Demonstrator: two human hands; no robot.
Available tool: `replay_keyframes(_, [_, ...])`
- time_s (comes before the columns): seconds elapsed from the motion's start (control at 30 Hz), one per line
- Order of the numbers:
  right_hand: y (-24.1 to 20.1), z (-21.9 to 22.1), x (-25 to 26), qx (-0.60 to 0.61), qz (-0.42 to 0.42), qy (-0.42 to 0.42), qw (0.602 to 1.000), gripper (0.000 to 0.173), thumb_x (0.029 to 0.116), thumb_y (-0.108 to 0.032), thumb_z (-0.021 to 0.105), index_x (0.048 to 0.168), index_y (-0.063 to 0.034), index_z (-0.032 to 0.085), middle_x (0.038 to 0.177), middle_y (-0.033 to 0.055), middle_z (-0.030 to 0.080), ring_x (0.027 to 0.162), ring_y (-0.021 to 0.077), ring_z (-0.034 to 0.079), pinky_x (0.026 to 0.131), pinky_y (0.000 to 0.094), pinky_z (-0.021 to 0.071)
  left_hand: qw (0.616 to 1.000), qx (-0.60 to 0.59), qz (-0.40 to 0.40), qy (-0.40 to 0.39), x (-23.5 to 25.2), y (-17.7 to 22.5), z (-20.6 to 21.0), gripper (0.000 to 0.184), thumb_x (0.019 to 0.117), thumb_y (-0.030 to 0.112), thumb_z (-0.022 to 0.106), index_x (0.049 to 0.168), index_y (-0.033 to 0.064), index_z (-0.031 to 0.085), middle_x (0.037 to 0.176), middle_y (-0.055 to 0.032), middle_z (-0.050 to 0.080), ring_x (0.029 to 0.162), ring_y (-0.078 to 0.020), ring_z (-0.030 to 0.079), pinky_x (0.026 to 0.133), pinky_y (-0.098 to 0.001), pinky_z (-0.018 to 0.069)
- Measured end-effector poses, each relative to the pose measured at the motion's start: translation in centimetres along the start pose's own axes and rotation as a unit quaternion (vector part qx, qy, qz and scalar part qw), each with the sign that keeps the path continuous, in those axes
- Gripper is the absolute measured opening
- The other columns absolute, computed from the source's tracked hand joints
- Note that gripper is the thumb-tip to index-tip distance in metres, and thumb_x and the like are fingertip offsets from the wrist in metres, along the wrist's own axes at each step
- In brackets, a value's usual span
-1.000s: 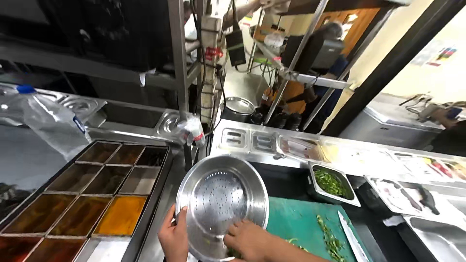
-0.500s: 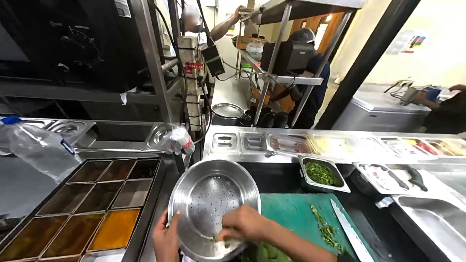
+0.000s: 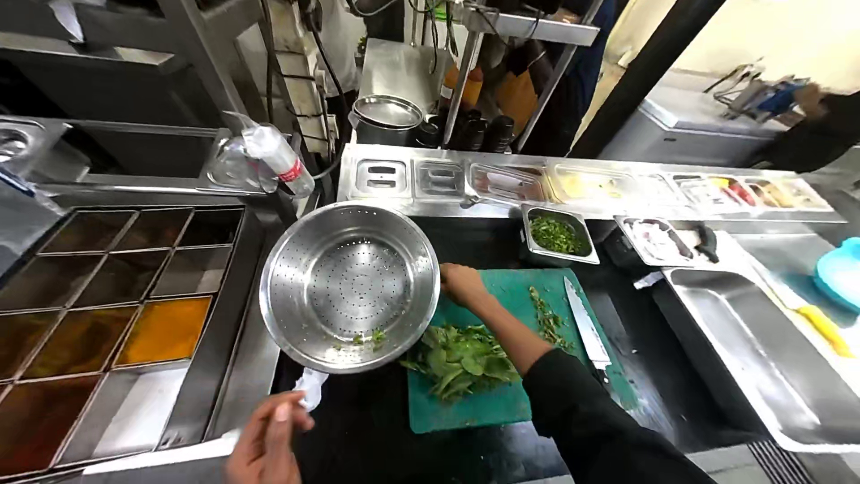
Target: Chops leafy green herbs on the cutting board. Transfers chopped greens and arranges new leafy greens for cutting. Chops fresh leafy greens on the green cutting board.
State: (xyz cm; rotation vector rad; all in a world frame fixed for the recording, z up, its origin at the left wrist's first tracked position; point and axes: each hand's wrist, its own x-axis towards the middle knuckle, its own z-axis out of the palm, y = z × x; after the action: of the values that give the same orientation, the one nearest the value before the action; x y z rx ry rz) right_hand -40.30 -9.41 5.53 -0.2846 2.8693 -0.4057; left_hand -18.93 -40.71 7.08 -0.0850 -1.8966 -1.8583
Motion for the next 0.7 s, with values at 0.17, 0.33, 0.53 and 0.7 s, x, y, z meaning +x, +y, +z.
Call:
replay_keyframes(0.17, [0.3, 0.5, 1.2, 0.077, -0.031, -0.096, 0.992, 0.050, 0.1005, -0.035, 0.065, 0.140, -0.0049, 0.057, 0.139, 0.0273, 0.055, 0.127, 0.0458, 0.055, 0.100, 0.0637, 0.0468, 0.978, 0.023, 0.046, -0.203, -1.2, 0.4, 5.3, 0.032, 0.1082, 0.040, 0.048, 0.113, 0.0198, 0.073, 0.103, 0.0059, 0.073, 0.095, -0.0034, 0.069, 0.085, -0.0245, 0.0593])
replay_keyframes(0.33, [1.4, -2.9, -0.5, 0.160, -0.056, -0.170, 0.971, 0.046, 0.1078, -0.034, 0.054, 0.145, -0.0069, 0.055, 0.135, 0.0228, 0.063, 0.126, 0.0386, 0.061, 0.107, 0.0617, 0.0438, 0.939, 0.034, 0.074, -0.334, -1.4, 0.3, 11.1, 0.034, 0.1083, 0.033, 0.050, 0.111, 0.0095, 0.075, 0.110, -0.0044, 0.074, 0.110, -0.0094, 0.068, 0.098, -0.0285, 0.0559])
replay_keyframes(0.53, [4.1, -5.1, -4.4, 0.253, -0.083, -0.012, 0.964, 0.034, 0.1108, -0.017, 0.044, 0.136, -0.0039, 0.063, 0.131, 0.0176, 0.067, 0.121, 0.0299, 0.065, 0.106, 0.0526, 0.0481, 0.842, 0.211, -0.069, -0.491, 3.0, 0.9, 18.0, 0.045, 0.1057, 0.038, 0.052, 0.140, 0.0106, 0.062, 0.146, -0.0090, 0.058, 0.138, -0.0209, 0.052, 0.117, -0.0431, 0.0408])
replay_keyframes(0.7, [8.5, -4.5, -13.2, 0.338, -0.104, -0.006, 0.935, 0.034, 0.1092, -0.023, 0.051, 0.135, -0.0051, 0.063, 0.129, 0.0127, 0.068, 0.114, 0.0222, 0.068, 0.101, 0.0448, 0.0537, 0.700, 0.344, -0.076, -0.621, 4.4, -0.2, 23.0, 0.097, 0.0889, 0.063, 0.069, 0.160, 0.0068, 0.034, 0.166, -0.0142, 0.032, 0.155, -0.0290, 0.027, 0.126, -0.0508, 0.0198])
